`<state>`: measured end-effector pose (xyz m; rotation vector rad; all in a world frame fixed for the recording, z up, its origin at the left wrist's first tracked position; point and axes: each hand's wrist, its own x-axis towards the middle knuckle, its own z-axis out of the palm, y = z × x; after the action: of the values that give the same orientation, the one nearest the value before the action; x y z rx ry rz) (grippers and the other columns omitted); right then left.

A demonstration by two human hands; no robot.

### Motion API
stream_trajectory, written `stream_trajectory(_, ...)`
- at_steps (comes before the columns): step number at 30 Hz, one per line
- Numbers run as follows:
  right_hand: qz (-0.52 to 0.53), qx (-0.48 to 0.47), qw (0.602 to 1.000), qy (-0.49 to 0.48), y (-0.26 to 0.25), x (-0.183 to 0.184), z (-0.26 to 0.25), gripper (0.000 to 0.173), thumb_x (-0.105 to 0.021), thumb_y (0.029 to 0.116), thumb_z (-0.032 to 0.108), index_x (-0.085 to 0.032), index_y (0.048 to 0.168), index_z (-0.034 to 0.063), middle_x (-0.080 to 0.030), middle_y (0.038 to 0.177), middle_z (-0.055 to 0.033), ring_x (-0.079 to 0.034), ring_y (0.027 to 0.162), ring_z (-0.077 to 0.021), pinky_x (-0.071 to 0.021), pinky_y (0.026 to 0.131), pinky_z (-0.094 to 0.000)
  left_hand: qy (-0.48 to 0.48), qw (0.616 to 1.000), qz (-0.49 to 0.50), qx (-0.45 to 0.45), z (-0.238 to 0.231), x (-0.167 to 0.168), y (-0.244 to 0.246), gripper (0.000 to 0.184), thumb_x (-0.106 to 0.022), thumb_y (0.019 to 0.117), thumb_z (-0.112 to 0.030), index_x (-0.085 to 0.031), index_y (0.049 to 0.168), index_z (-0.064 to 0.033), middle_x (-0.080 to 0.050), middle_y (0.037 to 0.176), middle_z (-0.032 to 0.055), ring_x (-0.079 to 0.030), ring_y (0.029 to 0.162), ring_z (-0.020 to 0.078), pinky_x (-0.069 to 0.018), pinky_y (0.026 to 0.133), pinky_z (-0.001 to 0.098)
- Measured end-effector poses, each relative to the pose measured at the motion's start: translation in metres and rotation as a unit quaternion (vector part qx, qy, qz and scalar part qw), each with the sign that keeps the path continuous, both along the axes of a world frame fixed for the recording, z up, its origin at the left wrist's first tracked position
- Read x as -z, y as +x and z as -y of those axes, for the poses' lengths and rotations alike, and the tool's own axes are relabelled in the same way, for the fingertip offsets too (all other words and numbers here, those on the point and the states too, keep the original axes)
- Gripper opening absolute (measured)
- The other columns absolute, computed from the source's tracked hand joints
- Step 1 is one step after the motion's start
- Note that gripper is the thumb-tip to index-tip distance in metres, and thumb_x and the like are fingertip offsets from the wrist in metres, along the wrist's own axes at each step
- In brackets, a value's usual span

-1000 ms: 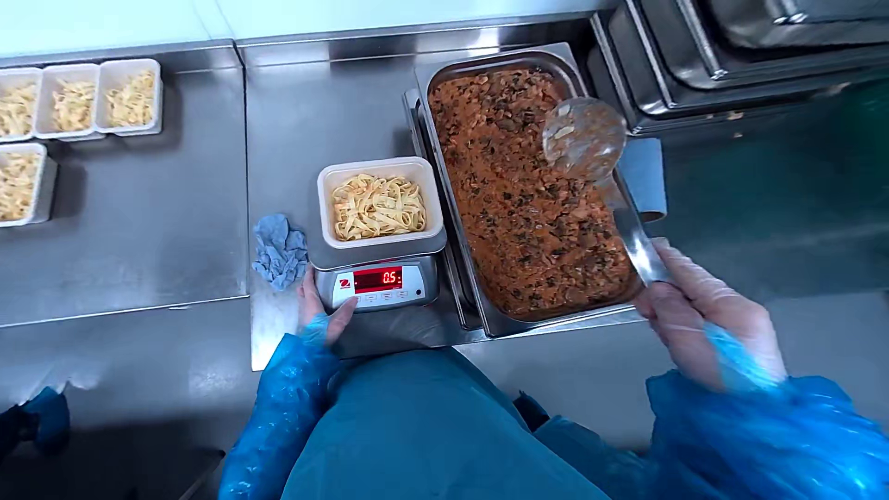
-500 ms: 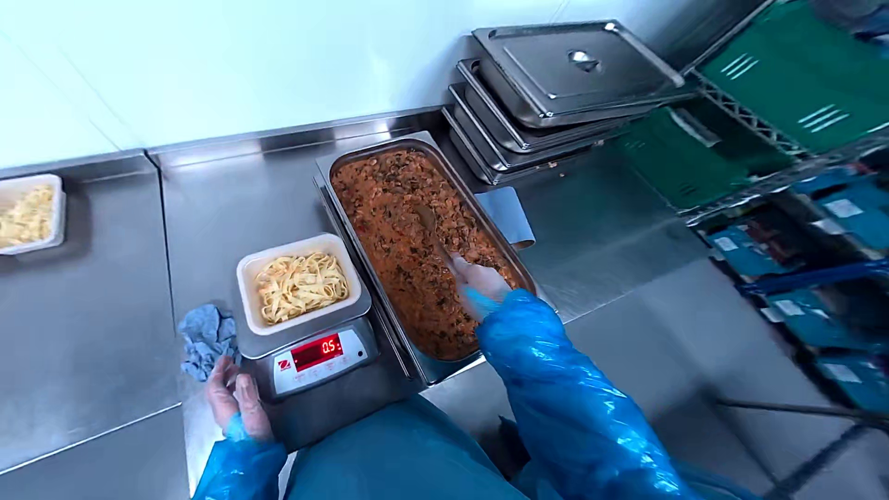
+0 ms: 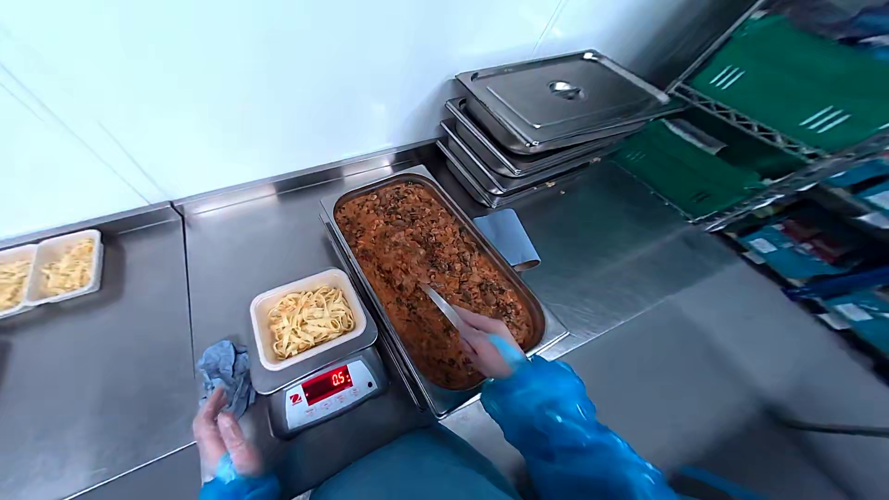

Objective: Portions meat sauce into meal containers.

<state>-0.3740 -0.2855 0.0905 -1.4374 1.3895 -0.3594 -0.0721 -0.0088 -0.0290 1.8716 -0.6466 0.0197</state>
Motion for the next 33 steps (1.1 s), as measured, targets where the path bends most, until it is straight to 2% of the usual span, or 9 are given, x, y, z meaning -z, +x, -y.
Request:
stream_trajectory(3, -0.109, -0.044, 0.986, -0.118, -0.022, -0.008, -0.006, 0.043, -0.051, 0.1062, 0.016, -0.057, 0.149, 0.0208, -0.066, 0.078, -0.0092, -0.058, 0.062, -0.0196, -0.0508, 0.062, -0.0405, 0.163, 0.982, 0.082, -0.05, -0.026, 0.021, 0.019, 0.056, -0.044, 0.0989, -0.035, -0.059, 0.135, 0.0064, -0.052, 0.142, 0.0335, -0.048, 0.134, 0.0517, -0.0363, 0.112, 0.0624)
stream_trajectory(5, -0.178, -0.075, 0.967, -0.167, -0.026, -0.016, -0.006, 0.044, -0.051, 0.1071, 0.017, -0.053, 0.151, 0.0194, -0.073, 0.09, -0.0162, -0.068, 0.074, -0.0292, -0.0556, 0.073, -0.052, 0.266, 0.957, 0.093, -0.064, -0.033, 0.03, 0.021, 0.055, -0.05, 0.0956, -0.036, -0.061, 0.139, -0.0033, -0.052, 0.146, 0.0294, -0.046, 0.133, 0.0577, -0.0347, 0.103, 0.074)
stream_trajectory(7, -0.163, -0.068, 0.969, -0.173, -0.026, -0.014, -0.003, 0.043, -0.05, 0.1076, 0.016, -0.054, 0.15, 0.0155, -0.071, 0.088, -0.0166, -0.065, 0.069, -0.0281, -0.0543, 0.069, -0.0504, 0.289, 0.95, 0.09, -0.075, -0.032, 0.039, 0.017, 0.055, -0.053, 0.0957, -0.034, -0.06, 0.141, -0.0042, -0.054, 0.145, 0.0284, -0.047, 0.132, 0.0586, -0.0362, 0.1, 0.0763)
stream_trajectory(12, -0.03, 0.021, 0.997, -0.07, -0.025, -0.004, -0.001, 0.04, -0.044, 0.1084, 0.009, -0.057, 0.146, 0.0106, -0.051, 0.062, -0.0033, -0.041, 0.047, -0.0109, -0.0364, 0.046, -0.0271, 0.245, 0.96, 0.068, -0.117, -0.032, 0.041, 0.008, 0.055, -0.041, 0.1, -0.029, -0.054, 0.145, -0.0005, -0.052, 0.146, 0.0297, -0.048, 0.133, 0.0542, -0.0364, 0.106, 0.07)
stream_trajectory(19, -0.1, 0.017, 0.986, -0.136, -0.034, 0.005, 0.01, 0.041, -0.048, 0.1078, 0.014, -0.057, 0.147, 0.0143, -0.061, 0.069, -0.0081, -0.054, 0.056, -0.0185, -0.0478, 0.057, -0.0387, 0.277, 0.945, 0.158, -0.067, -0.032, 0.056, 0.012, 0.056, -0.031, 0.1023, -0.041, -0.064, 0.14, -0.0158, -0.054, 0.149, 0.0199, -0.047, 0.138, 0.0502, -0.0351, 0.104, 0.0721)
stream_trajectory(23, -0.138, -0.02, 0.978, -0.154, -0.037, 0.014, 0.017, 0.041, -0.046, 0.1091, 0.017, -0.056, 0.148, 0.0121, -0.066, 0.077, -0.0134, -0.059, 0.062, -0.0242, -0.0517, 0.064, -0.0461, 0.301, 0.939, 0.161, -0.05, -0.034, 0.06, 0.012, 0.048, -0.039, 0.1008, -0.037, -0.073, 0.127, -0.0179, -0.061, 0.143, 0.015, -0.048, 0.137, 0.0489, -0.0348, 0.104, 0.0721)
stream_trajectory(25, -0.117, -0.005, 0.985, -0.127, -0.036, 0.016, 0.022, 0.04, -0.044, 0.109, 0.015, -0.056, 0.147, 0.011, -0.064, 0.075, -0.0114, -0.057, 0.061, -0.0219, -0.0503, 0.062, -0.0425, 0.298, 0.94, 0.161, -0.051, -0.034, 0.062, 0.014, 0.046, -0.04, 0.1002, -0.036, -0.074, 0.126, -0.018, -0.063, 0.142, 0.0142, -0.049, 0.137, 0.0476, -0.0346, 0.105, 0.0713)
stream_trajectory(29, -0.008, 0.072, 0.996, -0.047, -0.029, 0.008, 0.022, 0.043, -0.041, 0.1086, 0.009, -0.054, 0.149, 0.0128, -0.054, 0.066, -0.0039, -0.043, 0.048, -0.012, -0.0365, 0.044, -0.0274, 0.292, 0.942, 0.154, -0.058, -0.036, 0.061, 0.013, 0.045, -0.041, 0.0999, -0.035, -0.075, 0.124, -0.0171, -0.064, 0.14, 0.0142, -0.05, 0.136, 0.0481, -0.0342, 0.105, 0.0714)
stream_trajectory(33, 0.034, 0.091, 0.995, -0.038, -0.03, -0.02, 0.017, 0.043, -0.04, 0.109, 0.008, -0.052, 0.151, 0.0124, -0.052, 0.064, -0.0019, -0.037, 0.043, -0.0081, -0.0313, 0.039, -0.023, 0.286, 0.946, 0.14, -0.064, -0.036, 0.057, 0.011, 0.045, -0.042, 0.0994, -0.035, -0.075, 0.123, -0.0161, -0.064, 0.14, 0.0145, -0.05, 0.136, 0.0474, -0.034, 0.105, 0.0712)
